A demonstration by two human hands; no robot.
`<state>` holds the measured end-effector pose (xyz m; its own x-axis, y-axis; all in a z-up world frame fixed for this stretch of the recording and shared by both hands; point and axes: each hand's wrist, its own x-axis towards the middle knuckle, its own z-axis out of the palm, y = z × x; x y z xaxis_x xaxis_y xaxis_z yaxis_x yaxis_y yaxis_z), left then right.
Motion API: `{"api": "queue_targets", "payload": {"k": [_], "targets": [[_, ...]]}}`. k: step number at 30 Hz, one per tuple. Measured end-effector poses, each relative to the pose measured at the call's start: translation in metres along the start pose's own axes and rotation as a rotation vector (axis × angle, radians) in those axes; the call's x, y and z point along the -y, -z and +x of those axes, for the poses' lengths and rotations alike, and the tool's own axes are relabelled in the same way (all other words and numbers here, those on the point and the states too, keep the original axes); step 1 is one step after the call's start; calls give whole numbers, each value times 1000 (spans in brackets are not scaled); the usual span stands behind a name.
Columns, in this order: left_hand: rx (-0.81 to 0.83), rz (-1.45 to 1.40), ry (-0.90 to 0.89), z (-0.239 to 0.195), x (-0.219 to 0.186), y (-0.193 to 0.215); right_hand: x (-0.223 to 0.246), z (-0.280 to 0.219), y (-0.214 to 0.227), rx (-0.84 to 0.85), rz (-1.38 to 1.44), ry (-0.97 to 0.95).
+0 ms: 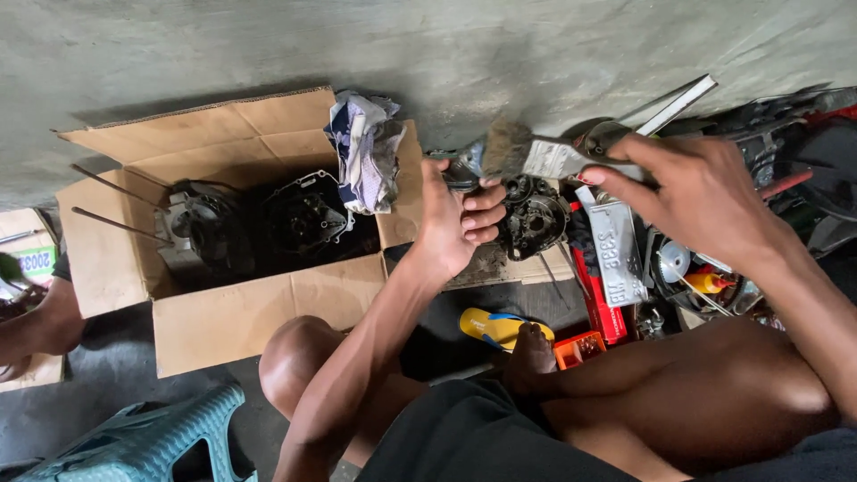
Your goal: Cleaning a motorcycle engine component with a brush.
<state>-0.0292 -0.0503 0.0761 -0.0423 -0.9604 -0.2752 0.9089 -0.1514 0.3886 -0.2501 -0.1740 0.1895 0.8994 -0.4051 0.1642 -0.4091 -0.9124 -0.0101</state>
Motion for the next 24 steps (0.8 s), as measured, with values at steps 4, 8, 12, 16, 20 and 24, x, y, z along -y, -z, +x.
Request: {"api": "queue_targets", "payload": {"k": [4, 8, 12, 16, 20, 24], "targets": [[17, -32, -58, -6, -11, -3, -21, -11, -7, 1, -101, -44], [17, -79, -30, 1, -5, 2, -15, -12, -2, -82, -150, -51], [-11, 28, -28, 2, 7, 0, 3, -4, 0, 3, 120, -17], [-1, 32, -7, 4, 12, 8, 2, 2, -3, 9, 69, 52], [-84, 14, -35, 1, -3, 6, -14, 1, -7, 51, -13, -6], [-40, -45, -33, 3, -3, 10, -14, -1, -3, -15, -60, -37]]}}
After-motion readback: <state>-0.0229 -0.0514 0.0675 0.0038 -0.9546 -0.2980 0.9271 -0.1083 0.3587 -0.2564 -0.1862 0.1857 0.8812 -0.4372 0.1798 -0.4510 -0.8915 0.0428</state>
